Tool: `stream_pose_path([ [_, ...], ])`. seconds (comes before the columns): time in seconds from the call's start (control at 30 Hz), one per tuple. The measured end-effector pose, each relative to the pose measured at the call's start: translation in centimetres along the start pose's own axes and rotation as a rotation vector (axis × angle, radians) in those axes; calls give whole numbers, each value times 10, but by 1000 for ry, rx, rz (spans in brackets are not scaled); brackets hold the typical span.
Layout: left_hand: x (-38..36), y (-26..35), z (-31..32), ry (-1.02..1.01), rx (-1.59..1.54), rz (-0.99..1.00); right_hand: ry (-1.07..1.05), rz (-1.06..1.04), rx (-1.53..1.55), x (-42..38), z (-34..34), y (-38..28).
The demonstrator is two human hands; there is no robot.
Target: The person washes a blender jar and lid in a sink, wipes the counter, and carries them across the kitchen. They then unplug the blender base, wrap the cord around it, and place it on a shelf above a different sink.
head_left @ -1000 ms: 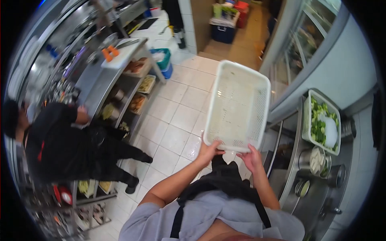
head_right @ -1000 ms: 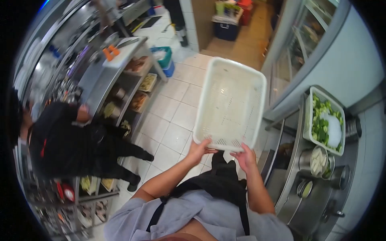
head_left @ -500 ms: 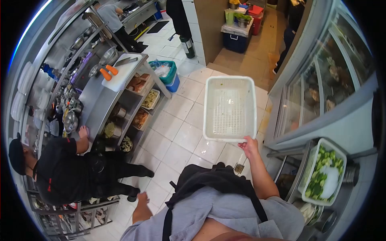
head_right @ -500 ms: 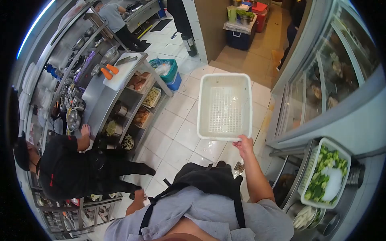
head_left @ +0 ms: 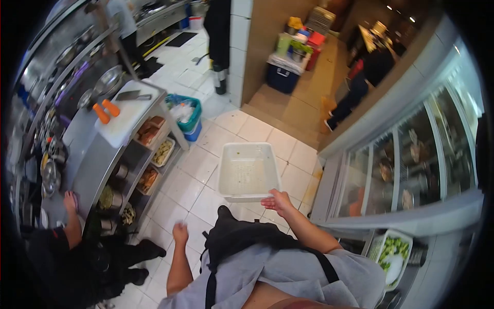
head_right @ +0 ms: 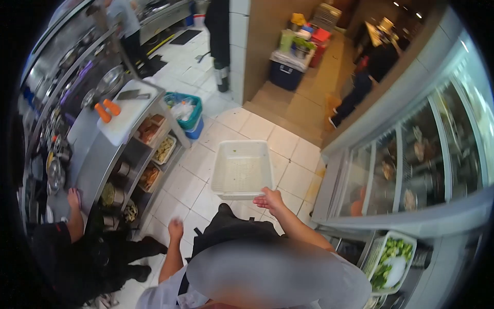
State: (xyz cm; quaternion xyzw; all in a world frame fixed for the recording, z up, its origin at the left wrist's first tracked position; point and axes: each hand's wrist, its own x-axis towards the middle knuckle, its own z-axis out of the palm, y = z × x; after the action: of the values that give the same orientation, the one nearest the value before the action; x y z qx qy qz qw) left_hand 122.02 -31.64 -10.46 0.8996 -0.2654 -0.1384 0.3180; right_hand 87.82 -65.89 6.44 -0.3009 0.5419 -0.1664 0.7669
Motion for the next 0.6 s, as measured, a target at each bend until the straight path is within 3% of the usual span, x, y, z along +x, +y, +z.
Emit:
stream_pose_path([
  [0.07, 76, 116, -7, -52, -268, 32, -23, 58, 10, 17, 15, -25],
  [0.1, 113, 160, -3, -37, -290, 226, -55, 67, -31, 24, 29, -39],
  [0.13, 138, 210, -4, -106, -342, 288, -32, 30, -66, 26, 39, -53],
  [0.23, 192, 324, -1, -416, -317, 603, -2, 11, -89, 50, 44, -76],
  [0.4, 224, 423, 62, -833, -93, 1022, 39, 22, 42, 100, 49, -110],
  [0.43, 226, 434, 75, -837, -93, 1005, 58, 17, 63, 114, 50, -120],
  [0.5, 240, 452, 98, -875, 120, 1155, 71, 8, 62, 140, 59, -147],
  [0.6, 292, 481, 125, -930, 213, 1054, 133, -43, 22, 176, 85, -210],
])
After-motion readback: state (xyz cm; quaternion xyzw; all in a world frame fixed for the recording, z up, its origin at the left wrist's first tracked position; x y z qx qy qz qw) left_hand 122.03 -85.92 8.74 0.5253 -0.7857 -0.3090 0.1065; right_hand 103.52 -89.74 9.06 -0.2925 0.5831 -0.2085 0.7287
